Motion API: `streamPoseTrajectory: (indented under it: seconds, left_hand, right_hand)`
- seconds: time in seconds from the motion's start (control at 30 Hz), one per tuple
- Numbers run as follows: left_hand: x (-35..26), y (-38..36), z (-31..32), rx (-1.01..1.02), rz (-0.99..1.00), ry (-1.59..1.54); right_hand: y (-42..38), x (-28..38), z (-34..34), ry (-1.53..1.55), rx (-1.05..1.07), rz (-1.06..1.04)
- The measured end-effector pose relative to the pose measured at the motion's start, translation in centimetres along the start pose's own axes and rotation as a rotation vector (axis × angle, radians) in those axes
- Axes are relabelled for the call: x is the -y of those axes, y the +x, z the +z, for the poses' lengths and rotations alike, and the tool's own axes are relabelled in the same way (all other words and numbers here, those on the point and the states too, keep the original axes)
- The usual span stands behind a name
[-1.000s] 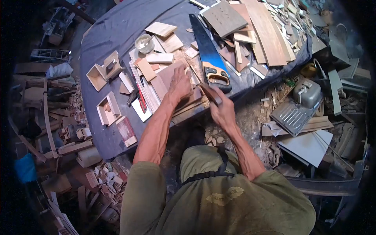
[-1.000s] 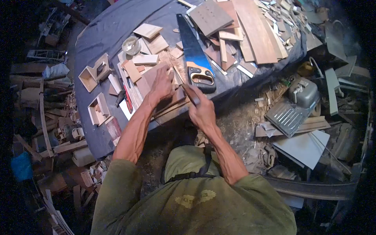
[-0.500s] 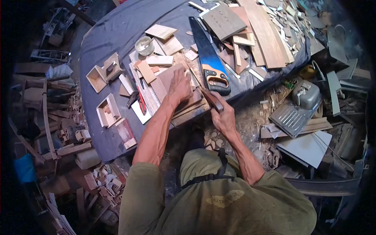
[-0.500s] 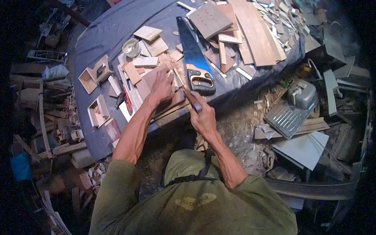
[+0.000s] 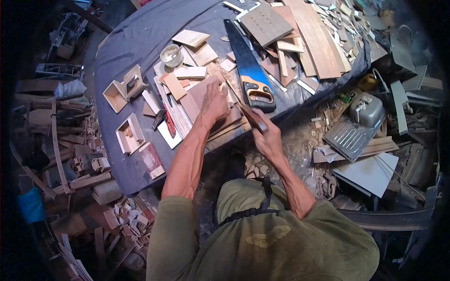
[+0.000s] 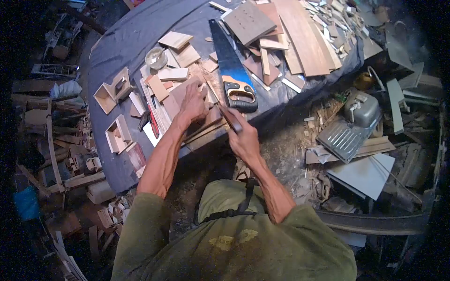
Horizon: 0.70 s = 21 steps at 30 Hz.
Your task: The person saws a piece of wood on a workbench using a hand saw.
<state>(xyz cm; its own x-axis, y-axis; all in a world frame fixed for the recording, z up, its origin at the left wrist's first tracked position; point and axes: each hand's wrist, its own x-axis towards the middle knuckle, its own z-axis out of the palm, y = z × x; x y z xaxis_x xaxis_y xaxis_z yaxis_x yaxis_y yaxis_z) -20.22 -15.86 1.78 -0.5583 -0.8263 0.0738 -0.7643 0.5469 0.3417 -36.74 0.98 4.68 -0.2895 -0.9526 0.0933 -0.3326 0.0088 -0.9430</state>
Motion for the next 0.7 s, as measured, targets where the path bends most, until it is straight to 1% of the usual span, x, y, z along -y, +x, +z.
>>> streamPoseTrajectory:
  seconds: [0.03,0.13,0.17,0.27,0.33,0.37,0.4,0.47,0.53,0.57,0.67,0.7]
  left_hand:
    - [0.0,-0.1,0.1,-0.006,-0.006,-0.011]
    - [0.3,-0.2,0.1,0.003,-0.007,-0.024]
    - [0.3,-0.4,0.1,0.017,0.001,-0.016]
    - [0.3,-0.2,-0.3,0.004,0.020,-0.035]
    - [0.6,-0.9,-0.1,-0.015,0.009,-0.043]
    - [0.7,-1.2,0.3,-0.030,-0.002,-0.043]
    - [0.4,-1.4,0.2,-0.048,-0.012,-0.045]
    - [0.0,-2.1,0.0,-0.079,-0.003,-0.039]
    - [-0.1,-2.3,0.1,-0.099,-0.011,-0.095]
    - [0.3,-2.3,0.5,-0.111,-0.001,-0.070]
    - [0.1,-2.2,-0.3,-0.086,-0.023,-0.135]
    - [-0.1,-2.2,-0.8,-0.053,-0.034,-0.117]
  right_hand:
    - [-1.0,-0.1,-0.9,0.061,-0.006,-0.010]
    - [-1.5,1.4,-1.8,0.118,-0.127,-0.027]
    - [-0.2,2.0,-1.7,0.048,-0.105,-0.102]
    - [6.3,0.5,1.7,-0.030,-0.115,-0.173]
    - [10.5,-0.4,4.2,-0.139,-0.056,-0.212]
    - [12.3,-1.5,5.5,-0.082,-0.088,-0.374]
    - [13.6,-1.8,5.4,-0.254,0.066,-0.401]
    - [13.6,-2.6,5.6,-0.327,-0.062,-0.563]
    - [11.3,-2.7,4.0,-0.390,-0.108,-0.474]
    - [9.8,-2.9,2.9,-0.422,-0.130,-0.425]
    - [6.2,-4.8,0.8,-0.675,0.054,-0.268]
    - [5.7,-4.1,0.6,-0.699,0.087,-0.247]
